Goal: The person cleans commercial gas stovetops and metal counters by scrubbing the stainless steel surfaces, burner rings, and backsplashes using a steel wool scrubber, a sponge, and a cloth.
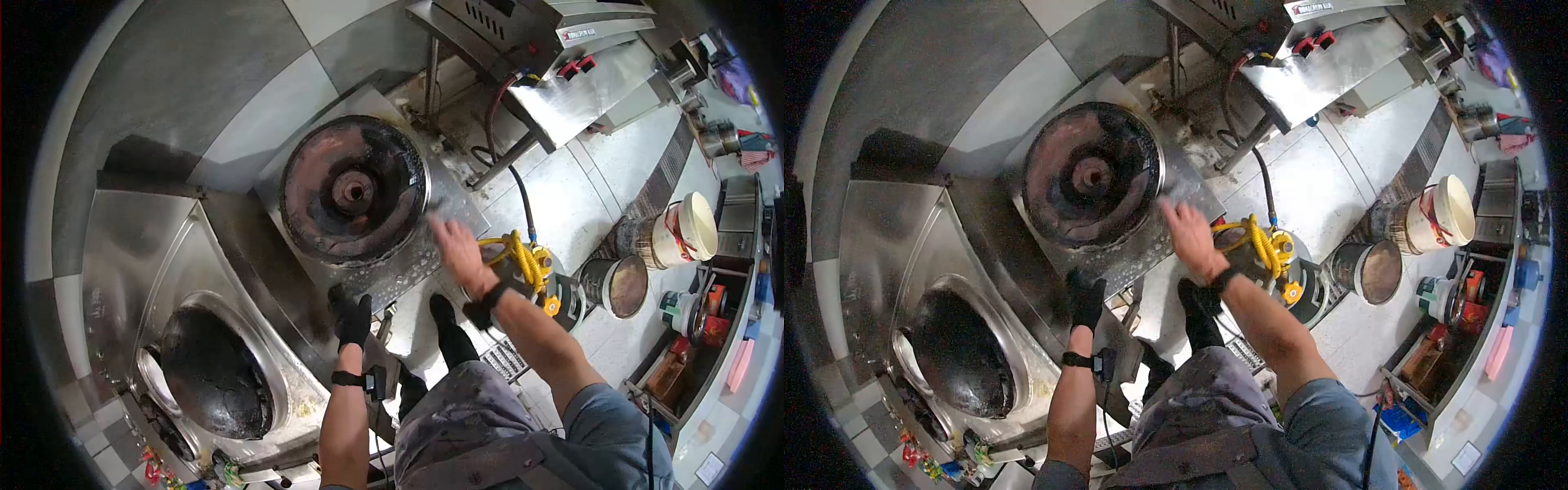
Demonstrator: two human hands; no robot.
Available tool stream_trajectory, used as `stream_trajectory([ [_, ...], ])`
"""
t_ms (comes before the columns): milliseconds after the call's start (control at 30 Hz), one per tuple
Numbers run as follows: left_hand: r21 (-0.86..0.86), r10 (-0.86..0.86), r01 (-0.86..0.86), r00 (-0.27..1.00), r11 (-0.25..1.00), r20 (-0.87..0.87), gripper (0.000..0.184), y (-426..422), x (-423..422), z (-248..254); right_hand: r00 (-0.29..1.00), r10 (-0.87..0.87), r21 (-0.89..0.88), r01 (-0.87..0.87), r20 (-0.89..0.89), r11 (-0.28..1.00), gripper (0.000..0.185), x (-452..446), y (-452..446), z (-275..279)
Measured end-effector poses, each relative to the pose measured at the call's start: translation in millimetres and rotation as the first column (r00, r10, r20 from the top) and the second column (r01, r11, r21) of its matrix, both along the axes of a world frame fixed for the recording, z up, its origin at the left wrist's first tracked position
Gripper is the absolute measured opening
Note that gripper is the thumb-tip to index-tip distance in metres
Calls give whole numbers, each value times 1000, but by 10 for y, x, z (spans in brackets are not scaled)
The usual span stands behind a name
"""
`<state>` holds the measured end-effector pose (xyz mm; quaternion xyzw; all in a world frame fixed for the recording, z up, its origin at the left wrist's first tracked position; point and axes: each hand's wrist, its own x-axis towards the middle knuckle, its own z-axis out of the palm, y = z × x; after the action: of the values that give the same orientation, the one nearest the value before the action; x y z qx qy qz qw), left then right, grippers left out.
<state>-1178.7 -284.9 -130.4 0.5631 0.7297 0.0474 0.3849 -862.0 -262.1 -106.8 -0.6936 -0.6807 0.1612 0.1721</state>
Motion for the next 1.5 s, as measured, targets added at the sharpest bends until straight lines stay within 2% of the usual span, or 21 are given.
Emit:
stream_trajectory([
  [33,-3,-5,5,1000,1000,5,95,18,33,-18,998,60,-11,-60,-6,998,60,-26,-146,49],
  [100,45,-143,157,962,987,-233,98,80,83,-81,999,38,-8,-38,-11,999,60,162,-253,41],
  [167,38,-184,204,938,978,-295,100,101,172,-87,997,-55,-16,54,-52,998,59,510,-37,73],
  [200,27,-231,257,905,966,-356,103,77,208,-93,995,-96,59,98,-40,993,58,678,131,-15],
  [300,44,-207,237,913,971,-352,104,56,211,-221,985,-162,45,165,-60,985,63,854,388,-79],
  [433,62,-214,253,906,965,-366,105,41,166,-331,975,-220,-73,219,-6,973,66,564,-252,-37],
  [533,-43,-210,207,934,977,-290,104,123,218,-210,978,-205,-31,204,-37,978,60,637,-19,-138],
  [600,-31,-231,241,878,970,-418,101,74,253,-200,971,-236,29,237,-46,971,51,779,453,-217],
  [767,-113,-289,267,853,957,-435,99,142,284,-80,957,-286,152,290,-51,945,45,649,99,-88],
  [833,-134,-315,286,838,949,-445,98,114,246,-222,919,-394,-25,393,-28,919,50,579,-290,2],
  [900,-88,-352,354,809,931,-470,99,86,148,-522,927,-375,-43,374,-5,926,55,635,-272,-90],
  [933,-75,-365,377,797,923,-482,99,105,174,-418,941,-337,-15,337,30,941,56,648,-163,-125],
  [1000,-201,-429,387,704,900,-566,101,189,337,-178,961,-275,64,273,31,960,53,627,134,-123],
  [1100,-241,-456,391,689,888,-564,103,277,377,-37,978,-210,-43,209,-17,977,51,285,143,-158],
  [1133,-244,-450,381,692,892,-564,103,274,363,-76,992,-127,6,127,1,992,50,125,37,-119],
  [1200,-166,-533,548,625,820,-570,104,225,259,-170,999,-45,48,44,22,998,49,-86,-163,-76],
  [1233,-156,-512,531,632,833,-582,104,254,250,-167,998,-52,50,51,23,997,48,-108,-41,0],
  [1267,-108,-445,465,718,879,-536,104,218,263,-168,997,-79,-12,79,12,997,43,-44,53,73],
  [1333,-20,-361,385,844,923,-396,106,151,226,-178,995,-98,30,98,-19,995,43,249,463,-83],
  [1433,-14,-406,455,781,890,-475,109,164,267,-125,993,-114,195,119,-37,973,44,559,1411,-127],
  [1500,1,-312,349,837,937,-450,110,101,230,-281,996,-54,142,63,-67,988,42,737,2098,-171],
])
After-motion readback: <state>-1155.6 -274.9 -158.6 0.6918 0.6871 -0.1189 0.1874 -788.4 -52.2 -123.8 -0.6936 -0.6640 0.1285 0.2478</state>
